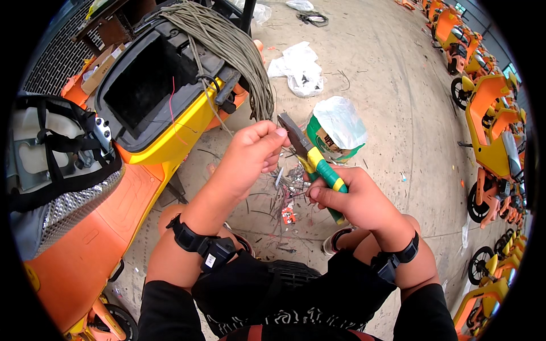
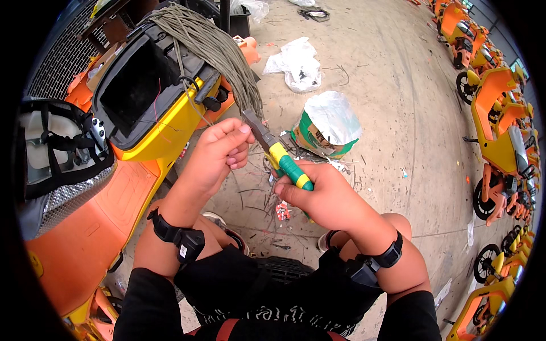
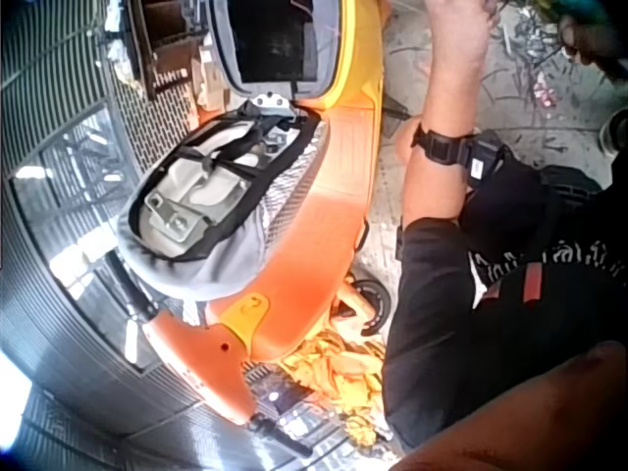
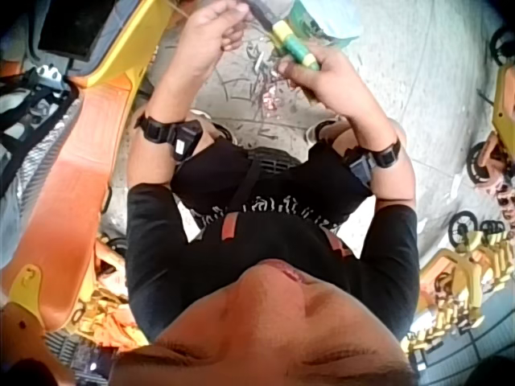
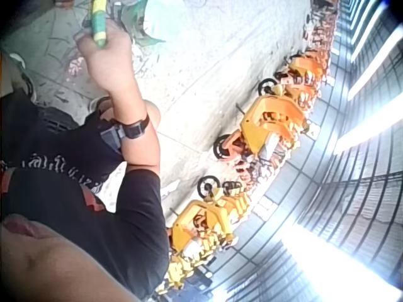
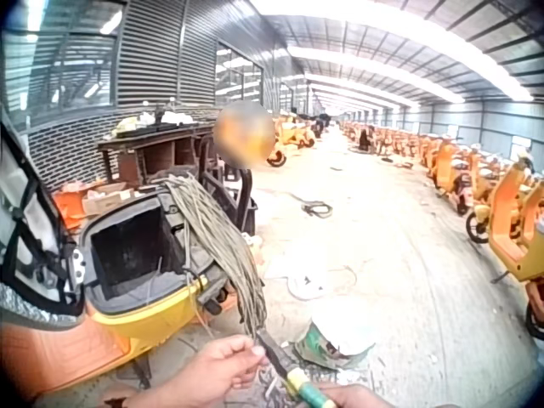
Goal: The person sits on the floor and uses wire cutters to trim and strip a bundle of wires from a scooter's harness, then twists the exposed wire ends together by hand.
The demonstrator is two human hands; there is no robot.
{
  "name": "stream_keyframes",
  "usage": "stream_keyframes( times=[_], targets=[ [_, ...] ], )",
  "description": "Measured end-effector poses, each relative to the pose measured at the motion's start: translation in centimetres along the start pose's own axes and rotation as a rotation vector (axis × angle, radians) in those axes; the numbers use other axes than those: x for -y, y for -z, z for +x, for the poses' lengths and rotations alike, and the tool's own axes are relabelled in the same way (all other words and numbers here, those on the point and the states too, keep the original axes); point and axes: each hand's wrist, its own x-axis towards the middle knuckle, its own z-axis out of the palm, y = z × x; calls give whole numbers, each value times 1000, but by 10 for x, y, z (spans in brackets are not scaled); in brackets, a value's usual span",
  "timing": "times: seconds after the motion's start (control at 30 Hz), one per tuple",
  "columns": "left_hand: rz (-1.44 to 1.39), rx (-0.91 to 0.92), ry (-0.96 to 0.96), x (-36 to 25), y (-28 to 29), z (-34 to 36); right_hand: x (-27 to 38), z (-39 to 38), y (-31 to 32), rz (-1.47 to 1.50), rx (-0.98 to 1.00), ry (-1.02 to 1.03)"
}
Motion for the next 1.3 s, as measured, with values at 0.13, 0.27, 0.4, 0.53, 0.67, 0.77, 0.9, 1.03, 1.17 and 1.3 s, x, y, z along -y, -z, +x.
stream_keyframes(
  times=[0.13,0.27,0.4,0.53,0.67,0.77,0.9,1.03,1.17,1.3],
  targets=[
    [-91,6,-11,0,-3,-1,-2,0,1,164,43,-20],
    [-170,46,-27,3,1,1,6,-1,2,307,111,-74],
    [-191,76,-45,4,0,2,4,-2,4,383,138,-90],
    [-230,96,-49,6,1,2,9,-5,4,444,160,-131],
    [-267,104,-36,6,0,1,13,-7,4,507,168,-168],
    [-292,117,-28,5,0,1,9,-8,3,565,169,-158],
    [-361,140,-36,7,-2,1,5,-7,6,640,225,-159],
    [-393,180,-55,8,-1,2,5,-9,7,641,237,-145],
    [-412,191,-65,9,-1,3,8,-10,6,677,227,-154],
    [-313,152,-84,8,-3,3,2,-8,7,614,234,-120]
  ],
)
